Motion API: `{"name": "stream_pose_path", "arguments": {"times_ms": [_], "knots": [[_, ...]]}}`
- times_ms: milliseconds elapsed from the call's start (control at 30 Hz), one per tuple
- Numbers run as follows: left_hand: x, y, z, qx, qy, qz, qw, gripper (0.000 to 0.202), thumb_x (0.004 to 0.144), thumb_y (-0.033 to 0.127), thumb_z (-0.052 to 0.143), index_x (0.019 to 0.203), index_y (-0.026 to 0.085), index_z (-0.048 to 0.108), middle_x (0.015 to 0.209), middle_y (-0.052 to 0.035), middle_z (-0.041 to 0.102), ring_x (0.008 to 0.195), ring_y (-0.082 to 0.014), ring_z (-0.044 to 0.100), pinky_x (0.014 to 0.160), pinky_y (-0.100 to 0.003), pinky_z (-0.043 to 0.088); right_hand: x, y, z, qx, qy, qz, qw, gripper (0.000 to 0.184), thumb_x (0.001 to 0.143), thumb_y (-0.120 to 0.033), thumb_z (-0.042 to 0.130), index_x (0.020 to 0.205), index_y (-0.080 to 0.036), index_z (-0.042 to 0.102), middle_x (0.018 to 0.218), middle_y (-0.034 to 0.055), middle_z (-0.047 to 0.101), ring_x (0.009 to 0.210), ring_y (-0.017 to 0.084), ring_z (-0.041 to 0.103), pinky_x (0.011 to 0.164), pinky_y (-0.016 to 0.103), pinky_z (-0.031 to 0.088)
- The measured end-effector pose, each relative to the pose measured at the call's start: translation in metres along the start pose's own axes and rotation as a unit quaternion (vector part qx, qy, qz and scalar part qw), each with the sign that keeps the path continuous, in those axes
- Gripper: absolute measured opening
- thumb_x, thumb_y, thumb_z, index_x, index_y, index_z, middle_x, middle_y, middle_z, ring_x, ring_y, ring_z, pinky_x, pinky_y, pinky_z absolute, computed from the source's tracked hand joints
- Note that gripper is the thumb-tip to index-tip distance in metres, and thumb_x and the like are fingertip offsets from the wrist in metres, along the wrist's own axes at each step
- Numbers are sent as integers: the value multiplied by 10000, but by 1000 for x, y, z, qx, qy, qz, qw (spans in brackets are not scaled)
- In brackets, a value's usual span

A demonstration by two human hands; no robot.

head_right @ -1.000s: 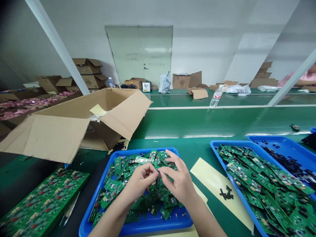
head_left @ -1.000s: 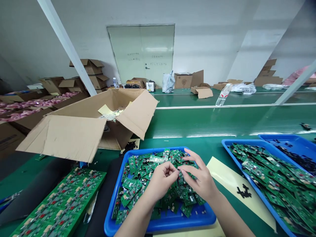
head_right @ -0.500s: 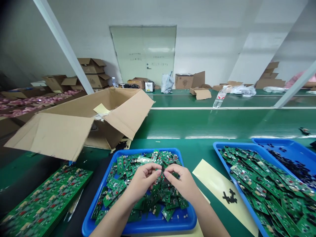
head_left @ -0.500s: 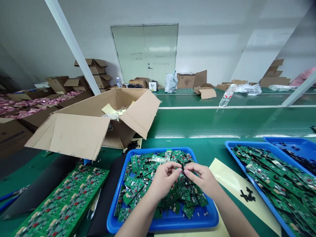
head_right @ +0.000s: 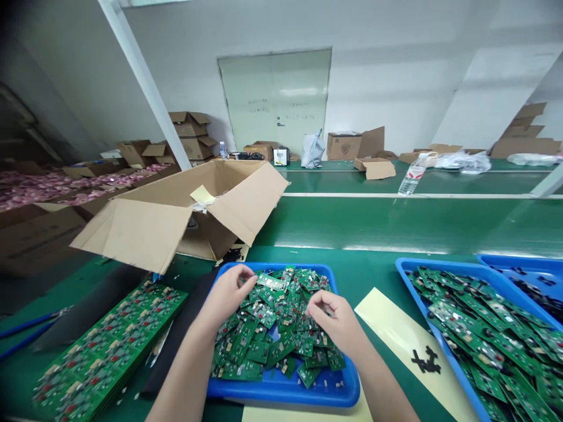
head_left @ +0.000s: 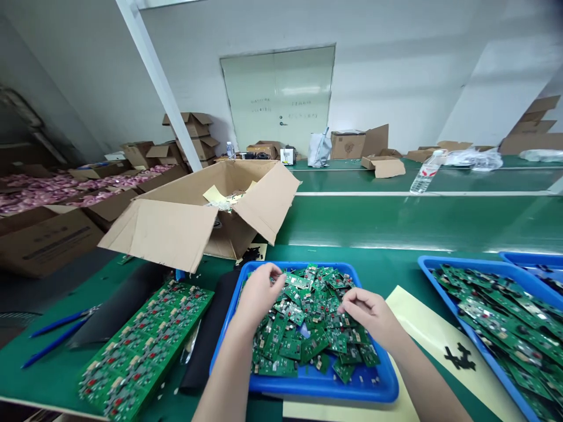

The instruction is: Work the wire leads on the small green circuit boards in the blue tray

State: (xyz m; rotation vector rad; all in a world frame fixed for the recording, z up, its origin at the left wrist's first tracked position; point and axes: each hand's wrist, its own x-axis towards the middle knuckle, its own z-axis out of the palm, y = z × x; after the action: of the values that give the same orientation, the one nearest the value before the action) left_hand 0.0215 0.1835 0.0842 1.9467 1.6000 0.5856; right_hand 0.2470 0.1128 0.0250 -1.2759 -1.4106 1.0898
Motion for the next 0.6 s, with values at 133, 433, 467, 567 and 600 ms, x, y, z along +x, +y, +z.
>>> {"name": "stream_pose_path", "arguments": {"times_ms": [133,433,467,567,600], "knots": [[8,-25,-13,116,-6,-89,989,125,799,221,544,756,125,611,868,-151,649,869,-296,616,742,-368,437,5,4,-3,20,13,-12,1000,261,823,-418,549,728,-176,578,710,26,617,671,166,563,633,276,447],[15,-36,-6,121,-74,-106,984,231,868,314,570,1003,129,600,932,-46,645,818,-170,626,752,-357,513,4,6,2,18,-8,-25,999,273,823,-421,551,728,-167,587,658,11,573,601,138,515,549,250,430],[14,-37,-9,108,-68,-104,986,218,846,297,589,974,123,613,852,-38,650,778,-177,631,726,-339,506,4,5,2,19,-8,-26,999,273,825,-421,548,730,-167,586,660,10,573,601,137,514,552,251,431],[7,-36,-15,71,-28,-89,993,208,745,241,619,909,114,643,715,-41,635,774,-240,640,695,-316,472,3,2,2,21,-3,-30,999,276,826,-427,547,733,-170,585,663,10,576,607,139,521,570,255,440],[4,-34,-15,59,-12,-79,995,229,723,240,612,913,116,644,749,-57,636,821,-261,633,716,-318,464,2,2,3,22,-1,-31,999,277,827,-428,547,733,-171,586,667,11,582,608,139,526,576,256,444]]}}
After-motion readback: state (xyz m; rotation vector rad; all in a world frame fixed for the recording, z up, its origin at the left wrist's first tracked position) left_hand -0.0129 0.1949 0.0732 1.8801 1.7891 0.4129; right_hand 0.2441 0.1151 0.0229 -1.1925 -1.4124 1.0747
